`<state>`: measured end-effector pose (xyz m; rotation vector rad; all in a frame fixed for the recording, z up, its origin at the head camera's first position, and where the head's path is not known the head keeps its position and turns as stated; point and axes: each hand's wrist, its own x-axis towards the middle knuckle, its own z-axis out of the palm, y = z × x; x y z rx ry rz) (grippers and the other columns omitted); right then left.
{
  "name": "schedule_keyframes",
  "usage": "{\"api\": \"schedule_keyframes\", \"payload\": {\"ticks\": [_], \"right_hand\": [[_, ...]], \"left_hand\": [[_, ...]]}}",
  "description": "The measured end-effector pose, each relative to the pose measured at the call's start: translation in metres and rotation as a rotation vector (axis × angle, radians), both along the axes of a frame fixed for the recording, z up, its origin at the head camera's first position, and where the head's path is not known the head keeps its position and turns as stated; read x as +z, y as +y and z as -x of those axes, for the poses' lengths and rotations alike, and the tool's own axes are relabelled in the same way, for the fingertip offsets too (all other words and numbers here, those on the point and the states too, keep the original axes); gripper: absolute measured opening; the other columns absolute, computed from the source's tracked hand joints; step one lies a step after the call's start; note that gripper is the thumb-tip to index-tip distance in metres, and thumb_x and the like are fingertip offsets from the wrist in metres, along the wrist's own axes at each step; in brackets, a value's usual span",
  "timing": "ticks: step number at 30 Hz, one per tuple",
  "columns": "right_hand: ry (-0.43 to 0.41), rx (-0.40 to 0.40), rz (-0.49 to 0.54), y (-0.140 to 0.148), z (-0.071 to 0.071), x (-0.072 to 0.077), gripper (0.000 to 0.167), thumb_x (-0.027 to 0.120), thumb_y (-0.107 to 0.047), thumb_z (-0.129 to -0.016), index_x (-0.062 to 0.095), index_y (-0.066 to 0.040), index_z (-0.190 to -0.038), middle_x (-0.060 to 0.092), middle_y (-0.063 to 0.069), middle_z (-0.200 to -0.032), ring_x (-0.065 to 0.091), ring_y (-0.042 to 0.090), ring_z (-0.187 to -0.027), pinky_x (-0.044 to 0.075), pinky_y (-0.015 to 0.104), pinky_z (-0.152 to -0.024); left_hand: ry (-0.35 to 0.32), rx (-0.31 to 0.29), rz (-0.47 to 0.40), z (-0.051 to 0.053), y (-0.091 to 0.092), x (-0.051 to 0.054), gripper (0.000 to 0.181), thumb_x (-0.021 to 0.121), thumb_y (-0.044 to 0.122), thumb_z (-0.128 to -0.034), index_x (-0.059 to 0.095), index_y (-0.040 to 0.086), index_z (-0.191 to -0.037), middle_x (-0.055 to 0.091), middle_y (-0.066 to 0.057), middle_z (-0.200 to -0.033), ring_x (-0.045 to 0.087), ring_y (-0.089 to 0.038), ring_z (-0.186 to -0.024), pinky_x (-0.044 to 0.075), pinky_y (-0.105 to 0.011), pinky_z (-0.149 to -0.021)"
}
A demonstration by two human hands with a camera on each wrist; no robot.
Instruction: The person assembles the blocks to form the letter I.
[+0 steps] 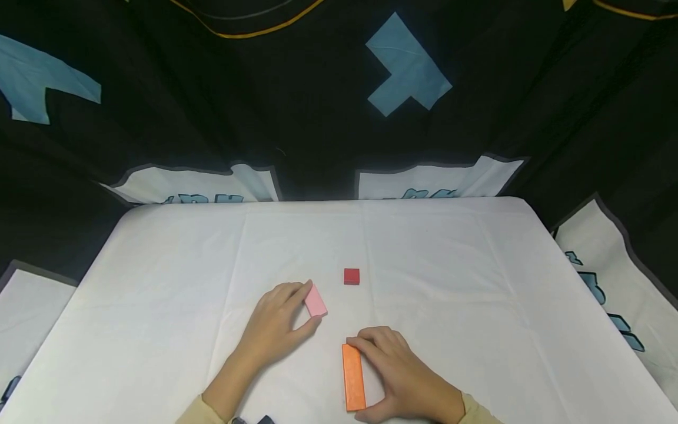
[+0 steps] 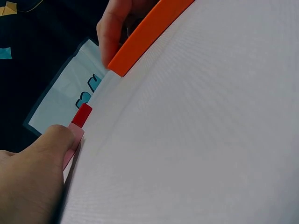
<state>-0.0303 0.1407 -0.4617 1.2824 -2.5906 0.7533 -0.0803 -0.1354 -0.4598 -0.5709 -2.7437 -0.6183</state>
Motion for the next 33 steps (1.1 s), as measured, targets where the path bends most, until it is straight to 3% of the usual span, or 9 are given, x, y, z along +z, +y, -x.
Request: {"api": "schedule_keyframes", "payload": {"ticks": [7,18,24,33], "right_hand": [[0.029,0.001,0.015,0.003,-0.002,0.001,0.101,0.074,-0.075,-0.067,0.046,-0.018,-0.146,0.045,-0.007,-0.133,0.041,0.009,-0.121,0.043,0.036,-0.097],[0.057,-0.011,0.046,0.005,-0.015,0.001,0.081,0.072,-0.069,-0.075,0.053,-0.024,-0.140,0.050,-0.013,-0.118,0.044,0.005,-0.110,0.038,0.025,-0.093],[0.137,-0.012,0.081,0.004,-0.018,-0.004,0.070,0.074,-0.064,-0.076,0.060,-0.023,-0.131,0.053,-0.015,-0.113,0.046,0.004,-0.106,0.034,0.021,-0.093],[0.124,-0.010,0.057,0.003,-0.016,-0.002,0.063,0.077,-0.058,-0.076,0.062,-0.024,-0.127,0.059,-0.018,-0.111,0.049,0.005,-0.106,0.039,0.027,-0.095]], "left_hand": [[0.002,-0.002,-0.008,0.000,-0.001,0.000,0.065,0.069,0.049,-0.0863,0.058,0.013,-0.140,0.065,-0.003,-0.125,0.057,-0.022,-0.123,0.048,-0.047,-0.102],[-0.025,0.011,-0.030,-0.001,-0.002,0.000,0.064,0.070,0.049,-0.0860,0.058,0.015,-0.140,0.064,-0.002,-0.126,0.056,-0.022,-0.124,0.045,-0.048,-0.104],[-0.073,0.027,-0.091,-0.001,-0.002,0.001,0.068,0.074,0.049,-0.0831,0.058,0.014,-0.139,0.064,-0.003,-0.128,0.056,-0.024,-0.125,0.044,-0.051,-0.105],[-0.165,0.048,-0.164,0.000,-0.003,0.002,0.068,0.076,0.049,-0.0815,0.059,0.017,-0.138,0.063,-0.001,-0.132,0.054,-0.023,-0.128,0.042,-0.052,-0.109]]}}
